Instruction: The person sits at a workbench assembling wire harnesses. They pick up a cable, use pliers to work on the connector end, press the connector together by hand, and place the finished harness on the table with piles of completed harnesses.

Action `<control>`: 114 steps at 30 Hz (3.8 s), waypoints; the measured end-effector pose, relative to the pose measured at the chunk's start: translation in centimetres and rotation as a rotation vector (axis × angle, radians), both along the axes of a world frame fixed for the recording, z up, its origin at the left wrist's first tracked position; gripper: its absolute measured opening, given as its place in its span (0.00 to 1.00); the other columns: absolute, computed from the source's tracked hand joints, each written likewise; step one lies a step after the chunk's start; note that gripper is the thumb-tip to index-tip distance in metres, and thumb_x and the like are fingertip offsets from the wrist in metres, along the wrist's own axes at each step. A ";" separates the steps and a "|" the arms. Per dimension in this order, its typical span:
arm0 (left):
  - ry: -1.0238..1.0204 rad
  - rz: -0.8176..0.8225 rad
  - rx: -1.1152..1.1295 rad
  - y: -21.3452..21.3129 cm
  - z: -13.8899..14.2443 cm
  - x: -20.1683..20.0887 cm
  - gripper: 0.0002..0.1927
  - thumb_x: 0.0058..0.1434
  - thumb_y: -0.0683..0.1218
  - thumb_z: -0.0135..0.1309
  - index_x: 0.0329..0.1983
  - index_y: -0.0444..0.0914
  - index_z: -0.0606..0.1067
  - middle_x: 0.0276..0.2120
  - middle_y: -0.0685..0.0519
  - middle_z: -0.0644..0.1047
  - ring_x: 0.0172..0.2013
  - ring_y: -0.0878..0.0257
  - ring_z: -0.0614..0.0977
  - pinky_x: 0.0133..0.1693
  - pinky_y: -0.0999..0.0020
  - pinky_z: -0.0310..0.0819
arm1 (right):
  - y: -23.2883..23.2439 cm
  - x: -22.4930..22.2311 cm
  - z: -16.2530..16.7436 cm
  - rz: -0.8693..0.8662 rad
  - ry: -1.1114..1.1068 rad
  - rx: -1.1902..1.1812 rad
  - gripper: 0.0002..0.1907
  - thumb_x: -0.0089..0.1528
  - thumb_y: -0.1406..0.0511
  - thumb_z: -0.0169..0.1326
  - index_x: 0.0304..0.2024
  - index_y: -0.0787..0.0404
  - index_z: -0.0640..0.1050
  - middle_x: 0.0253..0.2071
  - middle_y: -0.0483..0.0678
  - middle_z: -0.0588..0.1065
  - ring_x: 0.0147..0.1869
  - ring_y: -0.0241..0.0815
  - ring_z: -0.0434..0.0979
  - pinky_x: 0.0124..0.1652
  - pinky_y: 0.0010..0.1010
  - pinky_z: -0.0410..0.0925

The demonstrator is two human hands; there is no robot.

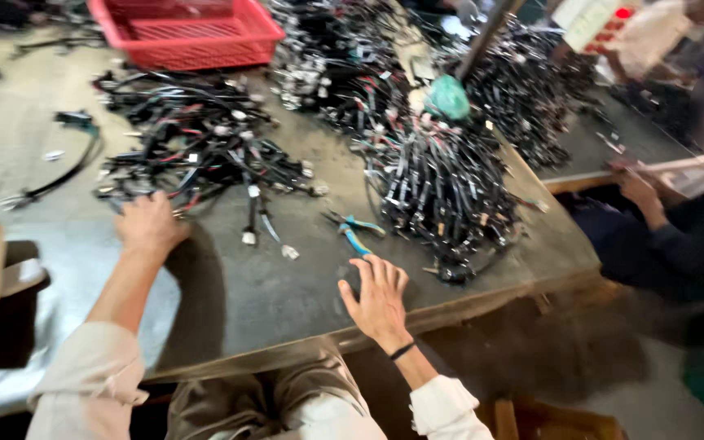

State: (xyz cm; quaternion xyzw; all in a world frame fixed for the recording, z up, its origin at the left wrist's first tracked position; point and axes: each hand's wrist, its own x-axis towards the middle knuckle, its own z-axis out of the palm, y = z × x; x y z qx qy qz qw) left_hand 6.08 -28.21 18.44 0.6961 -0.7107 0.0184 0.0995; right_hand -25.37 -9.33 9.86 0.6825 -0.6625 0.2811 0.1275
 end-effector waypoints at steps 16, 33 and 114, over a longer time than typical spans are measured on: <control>1.348 -0.371 0.059 10.9 -3.9 -5.6 0.11 0.68 0.48 0.50 0.37 0.36 0.74 0.25 0.55 0.77 0.24 0.70 0.75 0.28 0.69 0.71 | 0.1 -0.3 -0.1 -0.002 -0.080 -0.085 0.16 0.59 0.60 0.59 0.48 0.55 0.76 0.50 0.47 0.73 0.59 0.49 0.67 0.59 0.45 0.55; 0.603 -0.891 -0.037 19.4 -16.9 -7.8 0.25 0.55 0.45 0.58 0.58 0.38 0.75 0.38 0.40 0.81 0.36 0.47 0.84 0.40 0.56 0.79 | 5.6 -3.2 1.7 0.361 0.032 0.085 0.14 0.55 0.68 0.61 0.43 0.55 0.78 0.50 0.51 0.73 0.50 0.54 0.76 0.46 0.42 0.70; 1.454 -0.708 0.719 27.1 -16.7 -1.8 0.13 0.67 0.43 0.56 0.48 0.37 0.65 0.38 0.52 0.79 0.41 0.67 0.76 0.46 0.72 0.68 | 9.8 5.4 2.9 0.880 -0.676 0.572 0.09 0.59 0.71 0.66 0.42 0.67 0.84 0.41 0.52 0.83 0.46 0.46 0.85 0.45 0.34 0.77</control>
